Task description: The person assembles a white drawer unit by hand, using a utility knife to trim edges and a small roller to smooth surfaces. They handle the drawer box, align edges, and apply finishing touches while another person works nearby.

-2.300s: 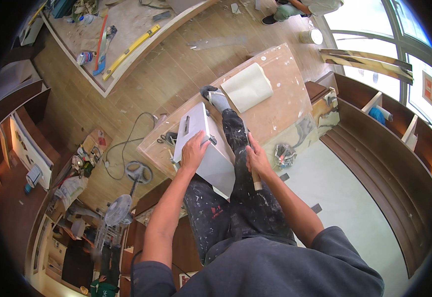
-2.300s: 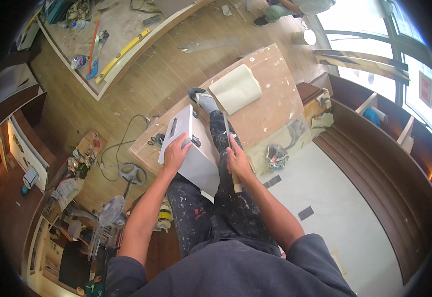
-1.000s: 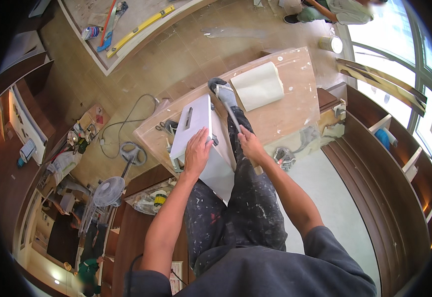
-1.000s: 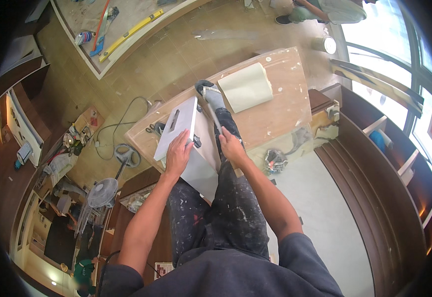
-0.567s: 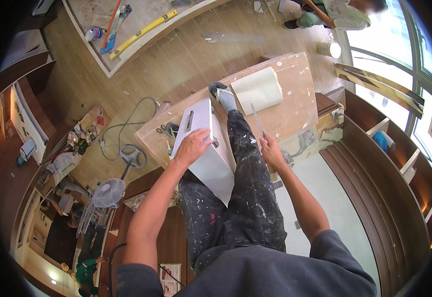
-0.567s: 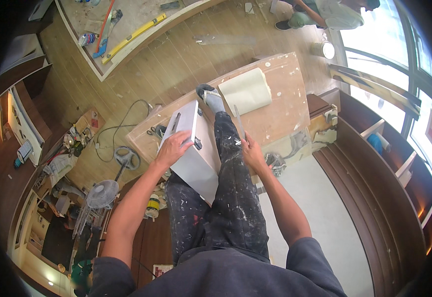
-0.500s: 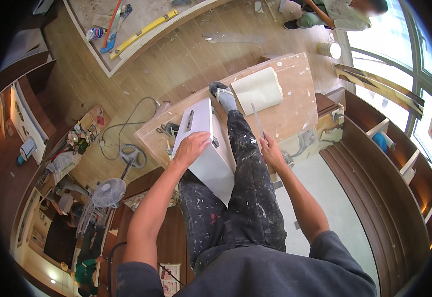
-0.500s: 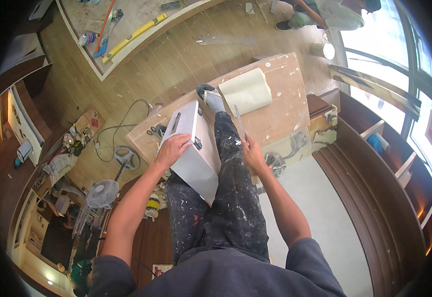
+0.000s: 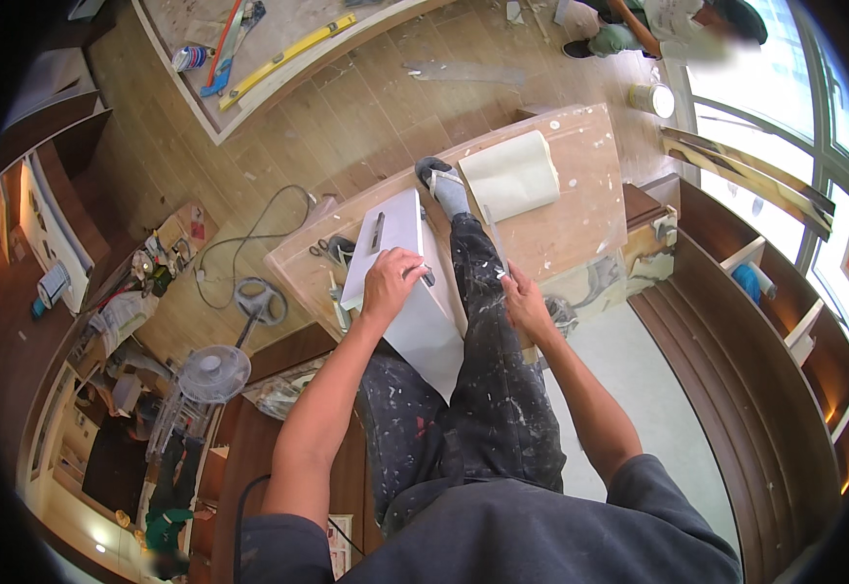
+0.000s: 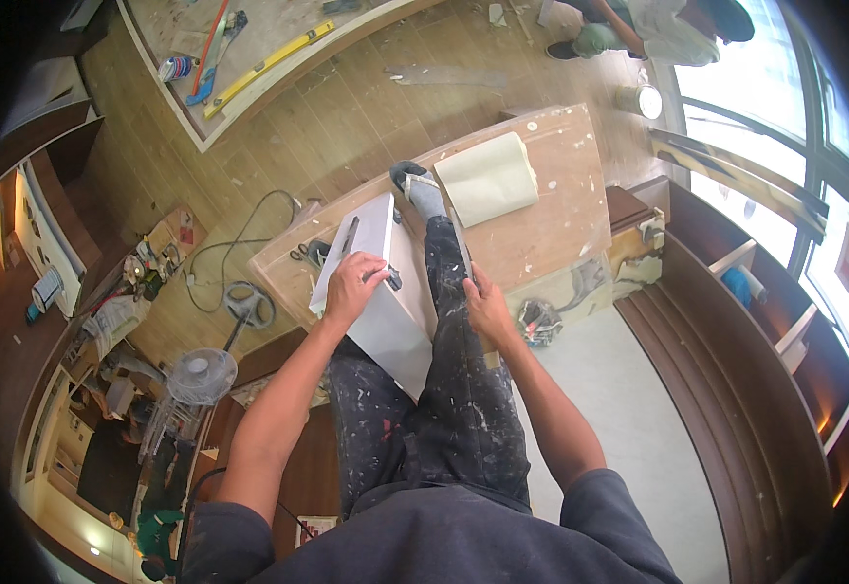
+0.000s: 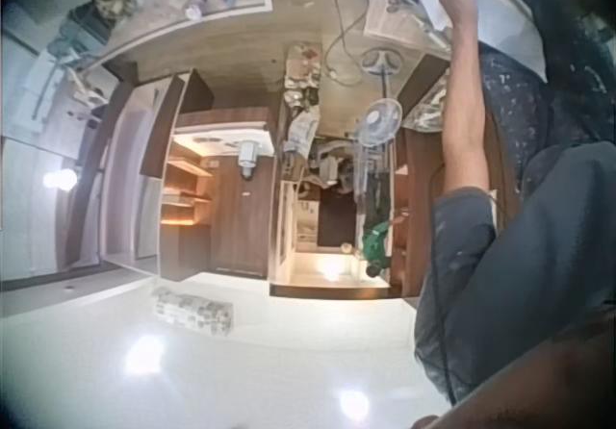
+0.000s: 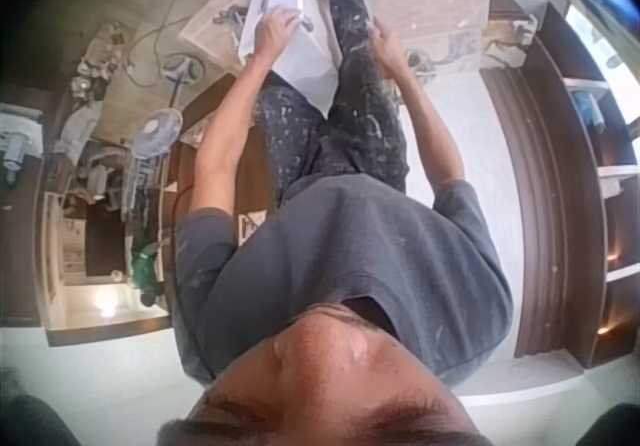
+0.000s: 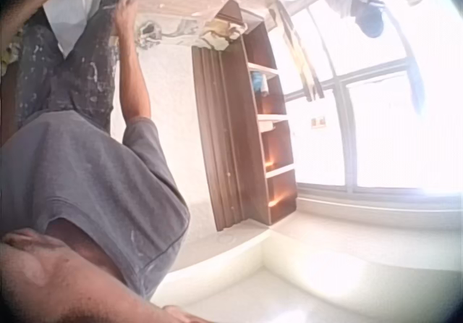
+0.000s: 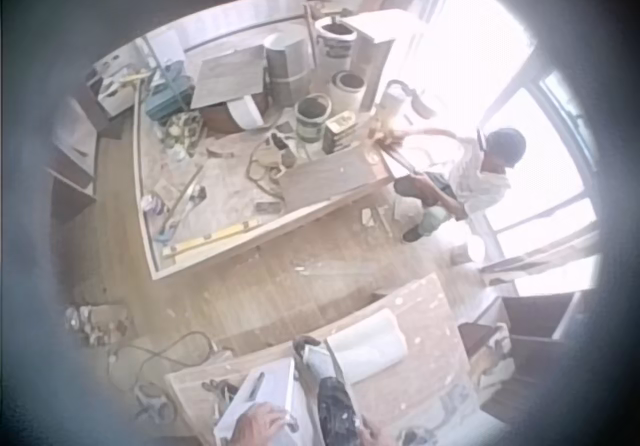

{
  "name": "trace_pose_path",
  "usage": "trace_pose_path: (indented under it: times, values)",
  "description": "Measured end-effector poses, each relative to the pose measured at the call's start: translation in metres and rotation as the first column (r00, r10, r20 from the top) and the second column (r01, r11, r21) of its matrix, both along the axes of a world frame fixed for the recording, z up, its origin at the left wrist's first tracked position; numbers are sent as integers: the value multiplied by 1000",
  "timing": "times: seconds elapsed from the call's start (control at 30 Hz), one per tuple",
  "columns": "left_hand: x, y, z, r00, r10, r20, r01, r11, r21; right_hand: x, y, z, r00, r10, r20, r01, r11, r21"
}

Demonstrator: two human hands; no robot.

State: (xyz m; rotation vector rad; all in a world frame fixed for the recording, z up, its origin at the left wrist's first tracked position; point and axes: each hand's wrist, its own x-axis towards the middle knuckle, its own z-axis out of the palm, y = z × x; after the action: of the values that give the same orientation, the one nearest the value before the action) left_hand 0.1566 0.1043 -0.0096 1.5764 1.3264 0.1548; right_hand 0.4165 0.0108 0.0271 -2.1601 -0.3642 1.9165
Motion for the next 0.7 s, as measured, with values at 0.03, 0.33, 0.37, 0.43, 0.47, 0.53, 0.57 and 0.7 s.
trace_pose_path:
  times: [0.03, 0.33, 0.37, 0.43, 0.47, 0.53, 0.57, 0.7]
  values:
    - [-1, -1, -4, 999, 46, 23, -46, 998, -32, -1, 0, 0, 1000, 0, -2, 0, 1000, 8]
    - [1, -20, -27, 756, 569, -323, -637, 753, -165, -22, -1, 23, 973, 230, 8, -230, 970, 79]
    - [-3, -21, -25, 823, 486, -295, -538, 833, -128, -27, -2, 28, 963, 271, -9, -269, 960, 72]
    - [-17, -33, -17, 918, 298, -260, -318, 947, -38, -43, 7, 46, 930, 368, 21, -368, 921, 132]
    - [-22, -38, -13, 928, 207, -309, -231, 972, -43, -50, 11, 56, 910, 413, 43, -414, 896, 162]
    - [-31, -51, -6, 917, 20, -399, -53, 996, -73, -65, 15, 66, 892, 447, 70, -452, 873, 181]
    - [-34, -56, -4, 922, -1, -387, -31, 997, -76, -73, 16, 71, 903, 425, 67, -430, 884, 186]
    - [-38, -64, -4, 909, -73, -411, 45, 996, -76, -88, 19, 67, 869, 488, 81, -494, 852, 173]
